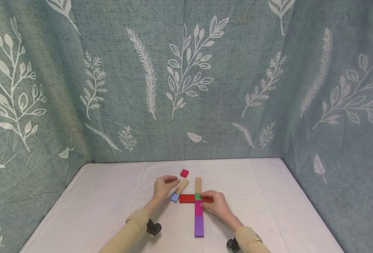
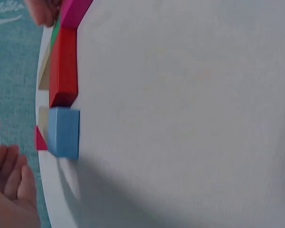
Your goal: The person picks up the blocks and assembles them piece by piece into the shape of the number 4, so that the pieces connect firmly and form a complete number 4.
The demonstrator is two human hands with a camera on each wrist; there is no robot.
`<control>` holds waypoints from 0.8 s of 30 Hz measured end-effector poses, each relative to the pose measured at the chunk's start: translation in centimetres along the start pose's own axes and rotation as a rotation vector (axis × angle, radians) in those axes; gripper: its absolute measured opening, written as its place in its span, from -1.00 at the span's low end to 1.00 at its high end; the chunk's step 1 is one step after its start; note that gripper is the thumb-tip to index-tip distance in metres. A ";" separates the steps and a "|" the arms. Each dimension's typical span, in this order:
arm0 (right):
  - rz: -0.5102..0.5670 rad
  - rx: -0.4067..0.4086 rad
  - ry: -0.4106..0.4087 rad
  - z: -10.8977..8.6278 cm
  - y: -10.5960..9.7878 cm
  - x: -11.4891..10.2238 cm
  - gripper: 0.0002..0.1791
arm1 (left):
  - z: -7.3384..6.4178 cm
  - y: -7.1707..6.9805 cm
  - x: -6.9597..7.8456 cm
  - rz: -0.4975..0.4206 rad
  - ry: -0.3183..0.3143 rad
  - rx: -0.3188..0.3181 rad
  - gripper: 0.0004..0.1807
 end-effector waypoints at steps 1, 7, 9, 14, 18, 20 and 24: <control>0.001 0.000 -0.005 0.0 0.0 0.0 -0.63 | 0.1 0.0 0.0 -0.010 0.010 -0.012 -0.79; 0.003 0.001 -0.034 0.1 0.0 0.0 -0.63 | 0.9 -0.2 0.8 -0.061 0.080 -0.055 -0.78; 0.001 0.004 -0.029 0.1 0.0 0.0 -0.63 | 1.3 -0.5 1.3 -0.067 0.102 -0.056 -0.78; 0.002 0.005 -0.015 0.1 0.0 0.1 -0.64 | 2.4 -1.0 2.1 -0.080 0.148 -0.062 -0.78; 0.017 0.003 0.002 0.1 0.0 0.1 -0.64 | 3.1 -1.3 2.6 -0.114 0.159 -0.084 -0.75; 0.018 0.004 0.004 0.1 -0.1 0.1 -0.64 | 3.4 -1.5 2.6 -0.122 0.143 -0.095 -0.73; 0.012 -0.003 0.002 0.2 0.0 0.2 -0.63 | 4.0 -1.7 2.2 -0.100 0.110 -0.116 -0.70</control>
Point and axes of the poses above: each hand's wrist, its own z-axis towards the middle knuckle, its own y-axis out of the palm, x = y × z, the point moved 10 cm from there along z, towards the middle knuckle, and after that the axes turned 4 degrees about y, right-handed, at the moved point
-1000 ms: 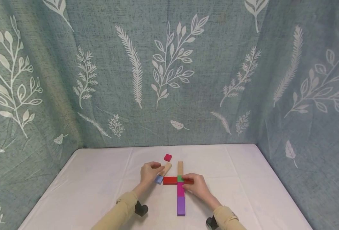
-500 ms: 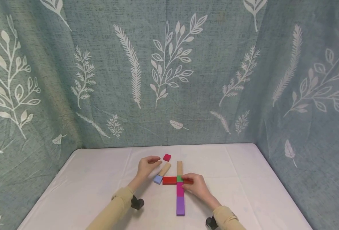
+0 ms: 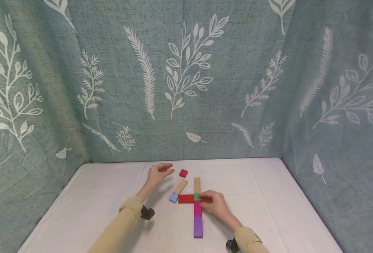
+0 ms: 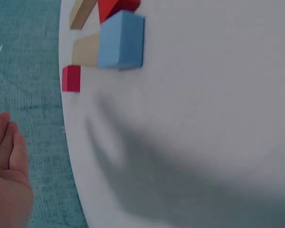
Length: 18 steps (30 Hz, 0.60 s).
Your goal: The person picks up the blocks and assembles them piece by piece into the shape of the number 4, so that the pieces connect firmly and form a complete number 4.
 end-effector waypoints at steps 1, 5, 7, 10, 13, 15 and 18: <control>0.002 0.000 -0.001 0.0 0.0 0.0 -0.63 | 0.1 0.0 -0.1 0.002 -0.010 -0.004 -0.69; 0.005 -0.005 0.000 0.0 0.0 0.1 -0.63 | 0.8 -0.2 -0.1 0.017 -0.022 -0.025 -0.68; -0.001 -0.005 -0.007 0.0 0.0 0.0 -0.63 | 1.1 -0.3 0.1 -0.001 -0.038 -0.038 -0.67; -0.002 -0.009 -0.004 0.0 0.0 -0.1 -0.63 | 1.6 -0.4 0.3 -0.013 -0.048 -0.053 -0.66; -0.003 -0.007 -0.006 0.0 -0.1 -0.2 -0.64 | 2.2 -0.6 0.8 0.001 -0.036 -0.067 -0.65; 0.001 -0.006 -0.001 0.0 -0.1 -0.2 -0.64 | 2.6 -0.6 1.0 0.015 -0.021 -0.076 -0.66; 0.000 -0.003 -0.015 0.1 -0.1 -0.2 -0.64 | 3.1 -0.7 1.2 0.020 -0.022 -0.085 -0.63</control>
Point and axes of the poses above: each hand's wrist, its own z-axis towards the middle knuckle, its own y-axis out of the palm, x = y × z, the point moved 10 cm from there along z, towards the middle knuckle, and after that the axes turned 4 degrees about y, right-handed, at the moved point
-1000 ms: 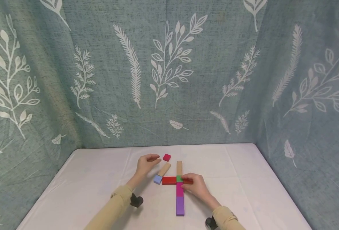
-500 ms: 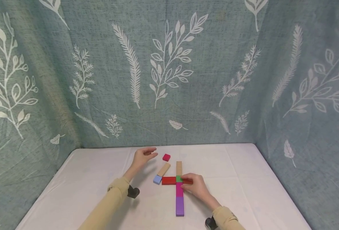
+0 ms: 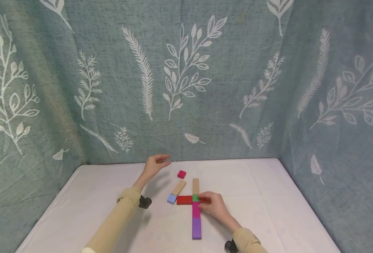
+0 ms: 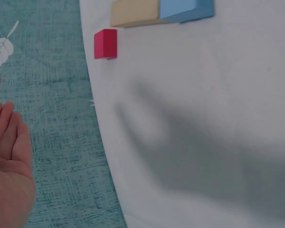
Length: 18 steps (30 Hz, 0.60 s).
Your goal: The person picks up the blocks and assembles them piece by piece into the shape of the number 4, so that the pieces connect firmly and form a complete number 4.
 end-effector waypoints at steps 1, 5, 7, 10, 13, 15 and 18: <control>0.000 0.000 -0.004 0.0 0.0 0.0 -0.64 | 0.2 0.0 0.0 -0.008 -0.005 -0.004 -0.61; -0.006 -0.004 -0.018 0.0 0.1 -0.1 -0.64 | 0.6 0.1 0.0 -0.015 -0.013 -0.030 -0.56; -0.005 -0.011 -0.014 0.0 0.2 -0.1 -0.63 | 0.8 0.3 0.0 -0.006 -0.001 -0.044 -0.56; 0.002 -0.018 -0.017 -0.1 0.2 -0.2 -0.63 | 0.8 0.9 0.1 0.031 0.018 -0.068 -0.59; 0.008 -0.017 -0.012 -0.2 0.1 -0.3 -0.63 | 0.8 1.6 0.1 0.069 0.050 -0.087 -0.62; 0.007 -0.015 -0.019 -0.2 0.1 -0.3 -0.63 | 0.7 2.0 -0.1 0.079 0.064 -0.099 -0.63; 0.009 -0.019 -0.006 -0.1 0.1 -0.1 -0.63 | 0.7 2.7 -0.5 0.108 0.083 -0.113 -0.65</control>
Point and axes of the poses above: each hand's wrist, its own z-axis towards the middle knuckle, its own y-axis out of the palm, x = y × z, the point moved 10 cm from there along z, towards the middle knuckle, and after that the axes turned 4 degrees about y, right-handed, at the moved point
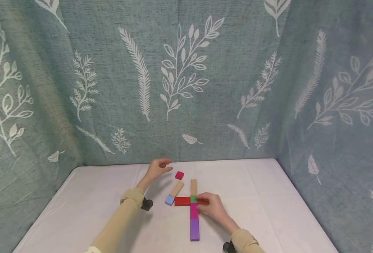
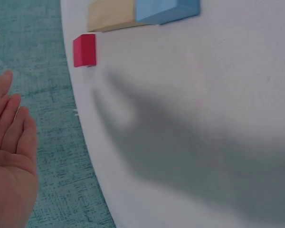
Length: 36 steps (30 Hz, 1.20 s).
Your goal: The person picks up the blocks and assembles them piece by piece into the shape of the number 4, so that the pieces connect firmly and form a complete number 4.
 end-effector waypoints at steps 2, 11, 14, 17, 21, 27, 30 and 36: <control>0.002 -0.005 0.007 0.1 0.0 0.2 -0.63 | 0.0 0.5 -0.4 0.019 0.002 -0.013 -0.67; 0.008 -0.001 0.015 0.2 -0.1 0.4 -0.63 | -0.5 3.0 -1.6 0.122 -0.054 -0.086 -0.69; 0.014 0.003 0.015 0.1 -0.2 0.3 -0.64 | -0.6 3.9 -1.4 0.136 -0.036 -0.108 -0.69; 0.008 0.006 0.014 0.0 -0.2 0.3 -0.64 | -0.5 4.5 -1.3 0.144 0.001 -0.115 -0.69; 0.005 0.001 0.010 0.0 0.0 0.3 -0.63 | -0.6 4.8 -1.6 0.168 0.015 -0.105 -0.69; 0.004 -0.008 0.003 -0.1 0.5 0.5 -0.63 | -0.8 4.8 -2.3 0.207 0.026 -0.094 -0.66; 0.006 -0.009 0.010 -0.1 0.6 0.6 -0.63 | -0.9 5.2 -2.8 0.213 0.021 -0.104 -0.66; -0.003 0.005 0.011 -0.2 0.2 0.6 -0.63 | -0.6 5.5 -2.8 0.205 0.025 -0.081 -0.70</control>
Point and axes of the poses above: each hand's wrist, its own z-axis towards the middle knuckle, its own y-axis out of the palm, x = y × z, the point moved 10 cm from there along z, towards the middle knuckle, and after that the axes turned 4 degrees about y, right-handed, at the moved point
